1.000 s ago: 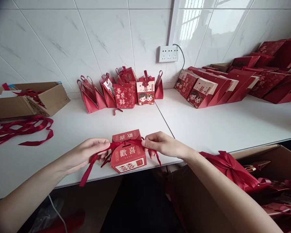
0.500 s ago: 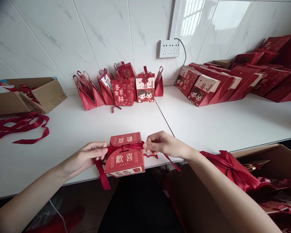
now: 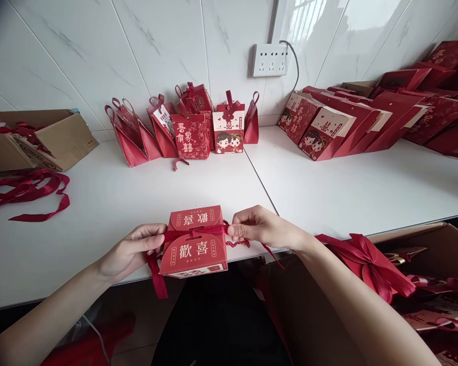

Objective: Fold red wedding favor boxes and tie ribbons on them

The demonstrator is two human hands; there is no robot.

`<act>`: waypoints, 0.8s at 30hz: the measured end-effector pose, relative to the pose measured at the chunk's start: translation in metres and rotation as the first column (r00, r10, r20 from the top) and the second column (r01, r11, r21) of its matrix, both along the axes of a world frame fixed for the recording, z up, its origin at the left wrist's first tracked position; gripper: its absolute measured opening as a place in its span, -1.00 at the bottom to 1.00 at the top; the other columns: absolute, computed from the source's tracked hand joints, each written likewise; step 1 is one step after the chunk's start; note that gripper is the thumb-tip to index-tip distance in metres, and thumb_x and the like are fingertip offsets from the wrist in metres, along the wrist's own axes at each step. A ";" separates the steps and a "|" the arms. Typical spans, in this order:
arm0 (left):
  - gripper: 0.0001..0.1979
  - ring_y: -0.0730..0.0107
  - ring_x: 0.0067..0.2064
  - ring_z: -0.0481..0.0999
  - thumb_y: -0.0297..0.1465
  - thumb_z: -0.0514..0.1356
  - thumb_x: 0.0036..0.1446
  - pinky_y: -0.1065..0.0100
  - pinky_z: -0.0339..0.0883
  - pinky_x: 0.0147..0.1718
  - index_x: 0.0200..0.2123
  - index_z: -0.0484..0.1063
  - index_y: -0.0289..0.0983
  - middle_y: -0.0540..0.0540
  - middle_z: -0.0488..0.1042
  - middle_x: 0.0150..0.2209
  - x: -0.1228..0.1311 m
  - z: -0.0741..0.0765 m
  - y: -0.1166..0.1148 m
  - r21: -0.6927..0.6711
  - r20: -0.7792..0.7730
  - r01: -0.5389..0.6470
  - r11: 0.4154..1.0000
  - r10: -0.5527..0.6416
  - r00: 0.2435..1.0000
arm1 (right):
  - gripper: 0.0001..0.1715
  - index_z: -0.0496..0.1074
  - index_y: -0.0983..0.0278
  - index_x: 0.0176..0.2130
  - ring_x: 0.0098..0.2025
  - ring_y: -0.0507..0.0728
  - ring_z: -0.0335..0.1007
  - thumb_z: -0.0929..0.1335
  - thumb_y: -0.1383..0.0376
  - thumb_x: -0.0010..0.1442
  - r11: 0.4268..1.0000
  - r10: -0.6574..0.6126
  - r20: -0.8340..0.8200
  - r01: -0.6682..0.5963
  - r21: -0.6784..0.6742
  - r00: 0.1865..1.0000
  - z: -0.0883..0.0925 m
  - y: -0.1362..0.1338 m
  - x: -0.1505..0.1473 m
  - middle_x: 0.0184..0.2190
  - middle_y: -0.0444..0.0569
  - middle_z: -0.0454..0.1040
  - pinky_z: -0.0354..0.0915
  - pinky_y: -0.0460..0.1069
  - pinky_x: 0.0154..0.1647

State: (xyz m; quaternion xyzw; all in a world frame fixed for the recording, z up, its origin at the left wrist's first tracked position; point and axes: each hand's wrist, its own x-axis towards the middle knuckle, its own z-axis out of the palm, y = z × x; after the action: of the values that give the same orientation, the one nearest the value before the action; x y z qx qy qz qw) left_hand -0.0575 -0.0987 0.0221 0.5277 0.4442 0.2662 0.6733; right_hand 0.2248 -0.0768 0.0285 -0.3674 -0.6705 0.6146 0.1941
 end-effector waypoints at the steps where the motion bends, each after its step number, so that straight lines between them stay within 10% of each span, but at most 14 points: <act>1: -0.59 0.54 -0.53 0.08 -0.15 0.23 -0.04 0.40 -0.05 -0.50 -0.65 0.14 -0.28 0.06 0.17 -0.60 0.000 0.000 0.000 0.005 -0.003 0.002 1.000 -0.002 1.000 | -0.54 0.41 0.34 -0.48 -0.47 0.00 0.25 0.38 -0.02 0.10 1.000 0.000 -0.004 0.000 -0.009 1.000 0.000 0.000 0.000 -0.49 -0.07 0.44 0.19 -0.06 -0.40; 8: -0.65 0.49 -0.49 0.14 -0.18 0.19 0.02 0.38 0.00 -0.49 -0.62 0.22 -0.27 0.04 0.20 -0.58 0.000 0.022 -0.002 0.055 -0.122 0.039 0.998 -0.032 0.992 | -0.52 0.38 0.30 -0.52 -0.47 0.04 0.24 0.34 -0.04 0.14 0.995 -0.063 -0.004 0.064 0.080 0.998 0.022 -0.007 -0.002 -0.53 -0.08 0.38 0.21 -0.02 -0.39; 16: -0.66 0.48 -0.46 0.24 -0.19 0.12 0.10 0.40 0.13 -0.44 -0.60 0.26 -0.28 0.02 0.27 -0.55 0.002 0.038 -0.002 0.159 -0.247 0.006 0.987 0.034 0.968 | -0.76 0.52 0.30 -0.32 -0.05 0.18 0.44 0.32 0.22 0.23 0.965 0.015 -0.206 0.040 0.258 0.978 0.048 -0.017 -0.029 0.00 0.06 0.48 0.34 0.03 -0.10; 24: -0.81 0.49 -0.51 0.32 -0.23 0.10 0.16 0.44 0.23 -0.47 -0.32 0.34 -0.23 0.08 0.31 -0.57 0.000 0.051 -0.010 0.257 -0.377 0.079 0.963 0.025 0.926 | -0.80 0.54 0.32 -0.32 -0.37 0.04 0.41 0.36 0.24 0.19 0.856 -0.142 -0.150 0.197 0.477 0.979 0.032 -0.014 -0.052 -0.36 -0.05 0.55 0.30 -0.07 -0.34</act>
State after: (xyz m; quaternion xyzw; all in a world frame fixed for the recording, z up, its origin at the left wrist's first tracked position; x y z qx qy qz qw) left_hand -0.0574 -0.1086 0.0728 0.6613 0.5178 0.2079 0.5013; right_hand 0.1732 -0.0911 0.0601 -0.3297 -0.7576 0.4245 0.3704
